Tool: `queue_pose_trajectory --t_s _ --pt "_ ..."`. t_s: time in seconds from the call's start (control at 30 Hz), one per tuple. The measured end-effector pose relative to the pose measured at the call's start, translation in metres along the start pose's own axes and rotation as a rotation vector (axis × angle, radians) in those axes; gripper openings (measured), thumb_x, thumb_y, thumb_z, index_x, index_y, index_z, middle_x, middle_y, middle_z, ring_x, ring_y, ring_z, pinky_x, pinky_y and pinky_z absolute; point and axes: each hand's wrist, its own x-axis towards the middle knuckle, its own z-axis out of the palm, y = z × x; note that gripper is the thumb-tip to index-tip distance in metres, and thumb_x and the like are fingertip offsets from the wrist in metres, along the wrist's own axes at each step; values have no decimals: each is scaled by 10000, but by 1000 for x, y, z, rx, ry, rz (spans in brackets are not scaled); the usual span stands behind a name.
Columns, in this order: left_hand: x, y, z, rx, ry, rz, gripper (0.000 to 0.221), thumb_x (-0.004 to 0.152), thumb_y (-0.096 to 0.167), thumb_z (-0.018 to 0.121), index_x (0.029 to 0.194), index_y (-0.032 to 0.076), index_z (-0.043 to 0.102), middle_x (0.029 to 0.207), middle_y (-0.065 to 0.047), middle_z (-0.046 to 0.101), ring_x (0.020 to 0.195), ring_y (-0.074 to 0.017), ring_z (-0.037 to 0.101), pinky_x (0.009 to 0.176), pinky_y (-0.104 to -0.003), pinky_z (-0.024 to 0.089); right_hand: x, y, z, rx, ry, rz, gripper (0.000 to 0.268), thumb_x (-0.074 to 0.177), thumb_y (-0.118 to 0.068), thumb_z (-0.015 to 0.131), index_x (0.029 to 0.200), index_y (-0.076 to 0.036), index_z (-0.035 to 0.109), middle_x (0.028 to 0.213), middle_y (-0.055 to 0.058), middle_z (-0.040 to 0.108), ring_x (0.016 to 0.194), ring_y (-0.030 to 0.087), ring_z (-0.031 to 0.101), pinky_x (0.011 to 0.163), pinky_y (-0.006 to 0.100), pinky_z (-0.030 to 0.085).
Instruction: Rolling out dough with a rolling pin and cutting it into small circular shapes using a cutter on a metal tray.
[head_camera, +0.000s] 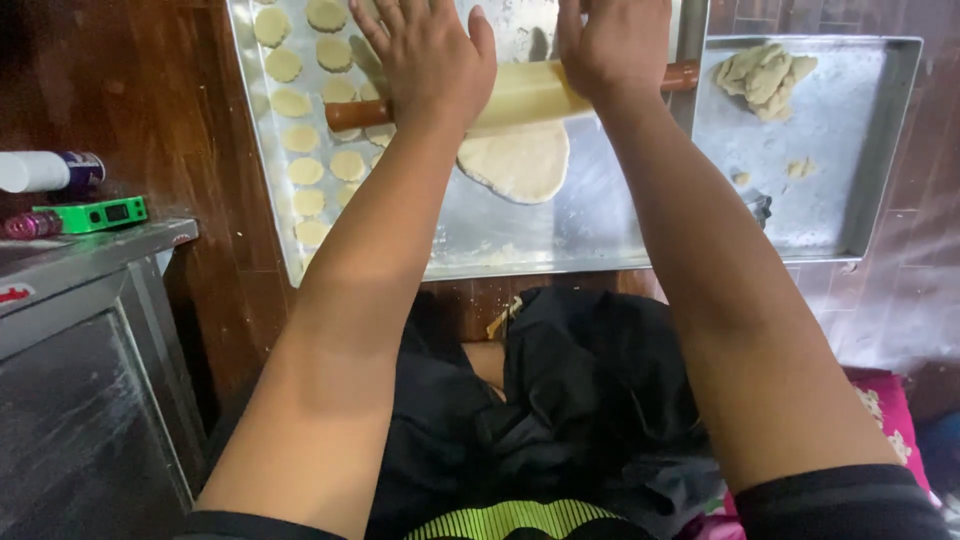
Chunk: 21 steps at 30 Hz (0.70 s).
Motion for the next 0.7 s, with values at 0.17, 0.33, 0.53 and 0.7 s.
queue_pose_trajectory --t_s 0.17,0.33,0.53,0.7 --pt "-15 1 -7 32 -99 63 536 991 332 539 1412 2 520 1451 -330 485 1385 -512 304 1173 -646 59 -43 27 26 12 -126 -49 244 994 -225 617 813 -80 695 739 130 690 610 365 613 567 454 515" --pt "-46 -2 -4 49 -201 100 599 1036 344 486 1471 -66 526 1586 -345 264 1475 -452 27 1196 -633 55 -57 11 -4 40 -496 138 340 1057 -279 506 886 -78 720 802 159 738 655 424 649 602 504 519" --pt "-74 -3 -5 116 -305 98 637 1028 398 436 1463 -60 511 1590 -344 302 1503 -457 142 1207 -577 19 -79 -8 -31 -139 -229 -71 320 1038 -234 560 770 -110 682 691 110 666 556 328 568 507 427 494" --pt "-92 -1 -17 94 -326 96 545 1011 407 453 1295 -30 616 1524 -294 451 1449 -431 348 1199 -599 46 -89 -28 -60 -55 -329 5 297 1046 -195 488 930 -88 739 942 117 740 812 347 627 683 453 525"
